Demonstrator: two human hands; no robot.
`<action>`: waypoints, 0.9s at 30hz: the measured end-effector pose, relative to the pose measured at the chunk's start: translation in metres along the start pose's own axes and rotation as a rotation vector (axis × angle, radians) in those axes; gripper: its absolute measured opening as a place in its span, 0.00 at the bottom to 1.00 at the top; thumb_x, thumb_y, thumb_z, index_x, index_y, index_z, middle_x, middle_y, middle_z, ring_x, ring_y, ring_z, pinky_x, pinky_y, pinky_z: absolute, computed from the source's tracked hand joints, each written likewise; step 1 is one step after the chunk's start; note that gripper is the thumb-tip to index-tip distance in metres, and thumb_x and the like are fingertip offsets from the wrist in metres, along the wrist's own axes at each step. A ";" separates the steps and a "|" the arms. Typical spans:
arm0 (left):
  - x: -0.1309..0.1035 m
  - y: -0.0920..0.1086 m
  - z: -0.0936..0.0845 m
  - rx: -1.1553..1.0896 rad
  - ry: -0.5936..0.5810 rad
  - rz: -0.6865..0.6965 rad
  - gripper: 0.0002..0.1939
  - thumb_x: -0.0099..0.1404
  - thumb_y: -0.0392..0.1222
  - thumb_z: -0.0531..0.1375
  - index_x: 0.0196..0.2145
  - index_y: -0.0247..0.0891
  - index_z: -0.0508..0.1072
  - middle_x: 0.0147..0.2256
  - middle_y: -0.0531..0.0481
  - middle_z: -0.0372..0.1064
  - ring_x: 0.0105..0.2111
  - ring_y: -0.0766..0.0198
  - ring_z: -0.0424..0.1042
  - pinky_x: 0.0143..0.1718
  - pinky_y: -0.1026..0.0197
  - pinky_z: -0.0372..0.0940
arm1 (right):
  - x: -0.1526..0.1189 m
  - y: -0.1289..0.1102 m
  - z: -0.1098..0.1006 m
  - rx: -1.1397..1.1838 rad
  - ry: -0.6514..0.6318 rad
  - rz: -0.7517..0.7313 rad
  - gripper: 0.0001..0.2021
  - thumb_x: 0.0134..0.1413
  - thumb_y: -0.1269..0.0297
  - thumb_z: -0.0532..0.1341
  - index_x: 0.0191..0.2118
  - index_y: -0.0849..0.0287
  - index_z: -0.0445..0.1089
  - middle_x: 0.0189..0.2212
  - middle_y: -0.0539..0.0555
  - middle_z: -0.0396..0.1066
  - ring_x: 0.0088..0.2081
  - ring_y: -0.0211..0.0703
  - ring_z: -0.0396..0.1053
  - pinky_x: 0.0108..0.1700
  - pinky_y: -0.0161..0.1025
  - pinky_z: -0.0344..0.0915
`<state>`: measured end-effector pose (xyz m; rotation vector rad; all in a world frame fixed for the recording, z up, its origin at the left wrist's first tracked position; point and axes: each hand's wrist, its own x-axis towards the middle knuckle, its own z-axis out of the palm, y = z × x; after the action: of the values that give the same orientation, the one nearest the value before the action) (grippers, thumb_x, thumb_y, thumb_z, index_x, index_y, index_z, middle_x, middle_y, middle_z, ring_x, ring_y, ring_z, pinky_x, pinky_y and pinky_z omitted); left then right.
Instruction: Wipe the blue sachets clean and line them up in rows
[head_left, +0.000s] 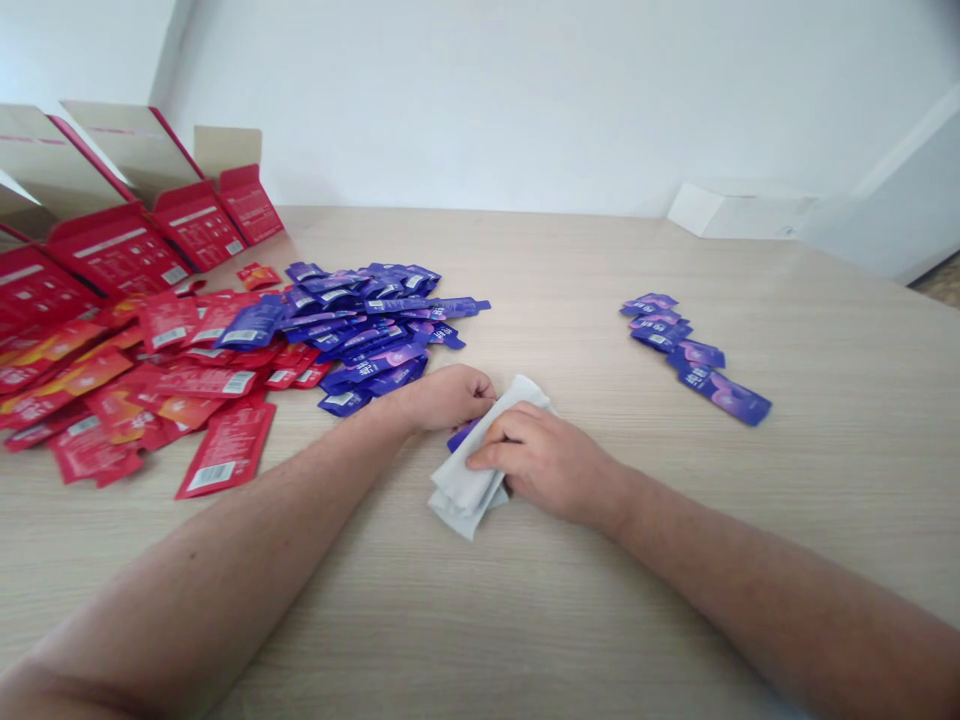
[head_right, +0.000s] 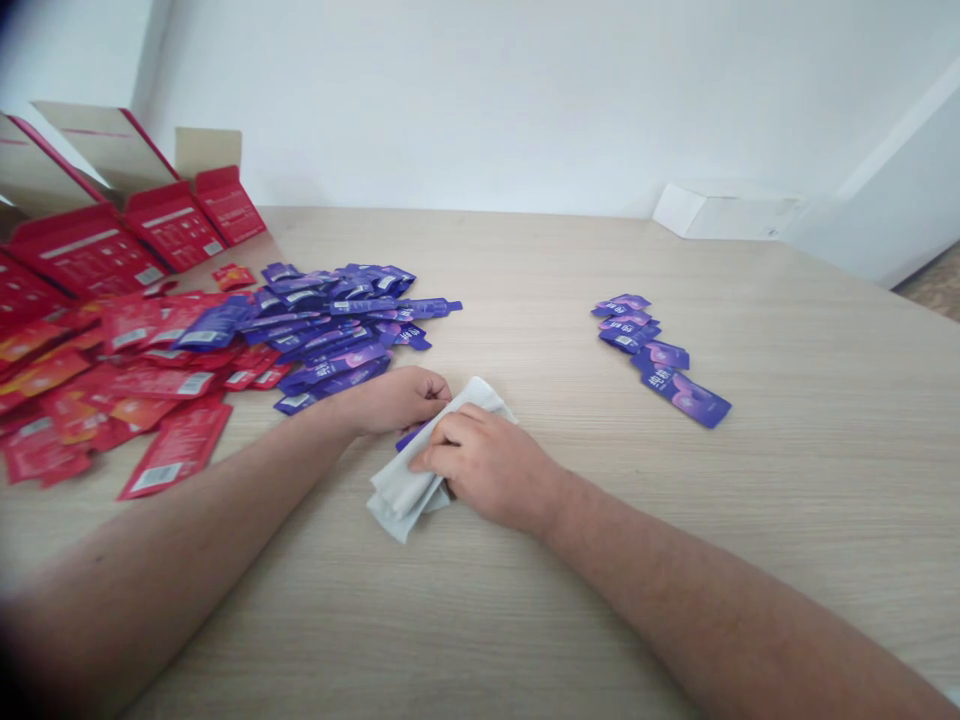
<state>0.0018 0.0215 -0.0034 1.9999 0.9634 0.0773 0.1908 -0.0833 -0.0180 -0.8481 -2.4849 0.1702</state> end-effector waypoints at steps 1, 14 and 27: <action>0.000 0.000 0.000 -0.006 -0.001 0.001 0.09 0.63 0.44 0.57 0.30 0.38 0.72 0.18 0.56 0.66 0.17 0.69 0.65 0.17 0.69 0.57 | 0.000 0.000 0.000 0.006 -0.003 -0.008 0.14 0.60 0.75 0.61 0.48 0.55 0.76 0.43 0.55 0.73 0.48 0.47 0.67 0.53 0.46 0.67; 0.000 0.001 0.000 0.023 0.031 -0.005 0.08 0.61 0.44 0.58 0.29 0.38 0.73 0.19 0.55 0.68 0.17 0.69 0.66 0.17 0.69 0.56 | 0.000 0.002 -0.003 0.004 0.022 0.051 0.16 0.58 0.78 0.61 0.49 0.56 0.76 0.43 0.56 0.73 0.48 0.48 0.68 0.53 0.47 0.67; 0.000 0.000 0.000 0.067 0.053 -0.003 0.10 0.62 0.45 0.57 0.30 0.38 0.74 0.20 0.55 0.69 0.18 0.69 0.66 0.16 0.69 0.55 | -0.001 0.004 -0.003 -0.021 0.055 0.118 0.18 0.55 0.80 0.61 0.48 0.56 0.76 0.42 0.57 0.73 0.47 0.48 0.69 0.52 0.48 0.67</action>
<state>0.0021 0.0215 -0.0036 2.0664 1.0151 0.0982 0.1950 -0.0802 -0.0171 -0.9953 -2.3905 0.1590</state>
